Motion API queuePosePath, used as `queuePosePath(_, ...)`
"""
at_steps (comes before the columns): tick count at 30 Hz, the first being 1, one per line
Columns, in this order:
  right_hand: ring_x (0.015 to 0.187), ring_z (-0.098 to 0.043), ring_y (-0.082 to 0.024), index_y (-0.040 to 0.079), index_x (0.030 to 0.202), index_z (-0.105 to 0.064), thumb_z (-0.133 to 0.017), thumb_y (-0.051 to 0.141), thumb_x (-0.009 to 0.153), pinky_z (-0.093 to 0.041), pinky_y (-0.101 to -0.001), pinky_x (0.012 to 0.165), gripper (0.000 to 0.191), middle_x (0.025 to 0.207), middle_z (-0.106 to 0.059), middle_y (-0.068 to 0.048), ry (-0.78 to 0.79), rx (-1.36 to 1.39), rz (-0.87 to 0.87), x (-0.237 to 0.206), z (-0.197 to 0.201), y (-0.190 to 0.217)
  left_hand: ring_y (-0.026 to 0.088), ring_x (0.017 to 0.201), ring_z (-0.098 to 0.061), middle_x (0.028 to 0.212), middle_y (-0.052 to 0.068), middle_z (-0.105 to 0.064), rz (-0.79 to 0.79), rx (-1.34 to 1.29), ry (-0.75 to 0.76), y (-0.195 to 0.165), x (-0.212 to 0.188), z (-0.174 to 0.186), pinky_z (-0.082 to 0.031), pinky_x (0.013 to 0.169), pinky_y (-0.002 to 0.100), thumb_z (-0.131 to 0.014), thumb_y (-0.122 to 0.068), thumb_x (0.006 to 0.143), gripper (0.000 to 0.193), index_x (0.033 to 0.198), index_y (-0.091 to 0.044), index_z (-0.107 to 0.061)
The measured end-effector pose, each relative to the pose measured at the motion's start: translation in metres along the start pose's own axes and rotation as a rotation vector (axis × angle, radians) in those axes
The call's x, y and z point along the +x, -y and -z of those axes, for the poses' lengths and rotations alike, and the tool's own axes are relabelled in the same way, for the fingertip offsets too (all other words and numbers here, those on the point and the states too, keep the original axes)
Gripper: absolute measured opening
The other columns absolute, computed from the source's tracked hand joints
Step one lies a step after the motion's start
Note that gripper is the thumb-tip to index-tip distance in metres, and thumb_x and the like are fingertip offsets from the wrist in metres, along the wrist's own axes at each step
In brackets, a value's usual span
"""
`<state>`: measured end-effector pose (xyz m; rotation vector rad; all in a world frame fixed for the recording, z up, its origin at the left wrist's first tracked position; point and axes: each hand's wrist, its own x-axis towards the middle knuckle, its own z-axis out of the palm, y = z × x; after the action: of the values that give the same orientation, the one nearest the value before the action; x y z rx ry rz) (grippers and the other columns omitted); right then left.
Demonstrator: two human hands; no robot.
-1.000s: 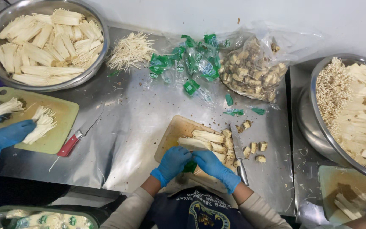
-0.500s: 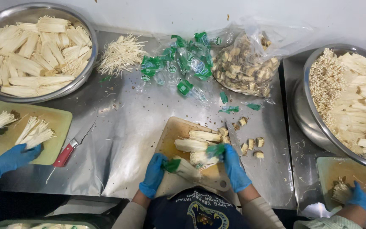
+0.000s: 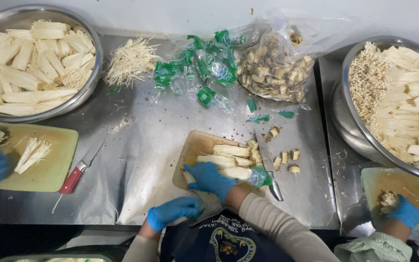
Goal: The person trims the root end off blocks of enoki mushrooms with a knife on a cutting board, discards the trimmed ends on the table, and places the trimmed mushroom bundles into a green basket. The person occasionally picks up wrapped bundles and arranges them in the basket.
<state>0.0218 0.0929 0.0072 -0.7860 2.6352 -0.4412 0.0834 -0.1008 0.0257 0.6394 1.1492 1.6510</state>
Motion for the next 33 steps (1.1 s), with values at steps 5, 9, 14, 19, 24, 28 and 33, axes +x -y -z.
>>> queuePosePath(5, 0.102, -0.068, -0.036, 0.011, 0.156, -0.036, -0.077, 0.041, 0.075, -0.053, -0.0468, 0.086, 0.095, 0.114, -0.069, -0.019, 0.195, 0.127, -0.248, 0.008, -0.019, 0.020, 0.013, 0.078, -0.059, 0.083, 0.005, -0.066, 0.248, 0.409, -0.149, -0.042, -0.065, -0.004, -0.050, 0.072, 0.030, -0.065, -0.019, 0.093, 0.015, 0.096, -0.005, -0.068)
queuePosePath(9, 0.110, -0.062, -0.029, 0.011, 0.144, -0.049, -0.081, 0.024, 0.082, -0.053, -0.0417, 0.091, 0.071, 0.125, -0.062, -0.019, -0.409, 0.925, -0.201, -0.011, -0.012, -0.005, 0.015, 0.081, -0.067, 0.084, 0.005, -0.070, 0.287, 0.343, -0.364, -0.083, -0.107, 0.030, -0.057, 0.080, 0.030, -0.063, -0.025, 0.096, 0.022, 0.087, -0.005, -0.068)
queuePosePath(14, 0.084, -0.067, -0.017, 0.010, 0.129, -0.055, -0.077, 0.020, 0.081, -0.056, -0.0298, 0.065, 0.054, 0.106, -0.065, -0.006, -0.764, 1.528, -0.575, -0.071, 0.007, -0.073, 0.013, 0.076, -0.054, 0.081, 0.004, -0.060, 0.026, 0.584, -1.014, -0.157, -0.075, 0.150, -0.047, 0.067, 0.031, -0.062, -0.020, 0.099, 0.020, 0.090, -0.004, -0.068)
queuePosePath(19, 0.062, -0.063, -0.020, 0.009, 0.119, -0.056, -0.081, 0.030, 0.083, -0.055, -0.0327, 0.058, 0.048, 0.074, -0.062, -0.007, -0.565, 1.406, -0.952, -0.107, 0.003, -0.102, 0.021, 0.081, -0.057, 0.089, 0.014, -0.064, -0.438, 0.816, -1.255, -0.228, 0.086, 0.230, -0.049, 0.075, 0.035, -0.062, -0.018, 0.106, 0.019, 0.105, 0.000, -0.063)
queuePosePath(24, 0.069, -0.062, -0.014, 0.000, 0.113, -0.062, -0.082, 0.039, 0.084, -0.053, -0.0316, 0.063, 0.053, 0.078, -0.065, -0.006, -0.679, 0.854, -0.860, -0.122, -0.007, -0.101, 0.049, 0.151, -0.025, 0.162, 0.024, -0.030, 0.122, 1.647, -1.003, -0.210, 0.205, 0.194, -0.028, 0.102, 0.069, -0.080, -0.049, 0.074, 0.102, 0.160, -0.020, -0.032)
queuePosePath(28, 0.079, -0.065, -0.014, 0.003, 0.123, -0.059, -0.081, 0.040, 0.083, -0.055, -0.0326, 0.072, 0.059, 0.089, -0.069, -0.006, -0.646, 0.744, -0.770, -0.136, -0.011, -0.105, 0.028, 0.135, -0.050, 0.140, 0.009, -0.058, -0.295, 1.518, -0.461, -0.111, 0.219, 0.099, -0.040, 0.107, 0.048, -0.069, -0.042, 0.092, 0.060, 0.144, -0.014, -0.057)
queuePosePath(33, 0.082, -0.064, -0.023, 0.005, 0.118, -0.067, -0.078, 0.042, 0.093, -0.053, -0.0387, 0.077, 0.047, 0.100, -0.067, -0.017, -0.571, 0.895, -0.732, -0.159, -0.020, -0.102, 0.034, 0.145, -0.030, 0.152, 0.014, -0.042, -0.084, 1.647, -0.387, 0.004, 0.180, -0.002, -0.019, 0.112, 0.067, -0.078, -0.061, 0.068, 0.097, 0.143, -0.006, -0.051)
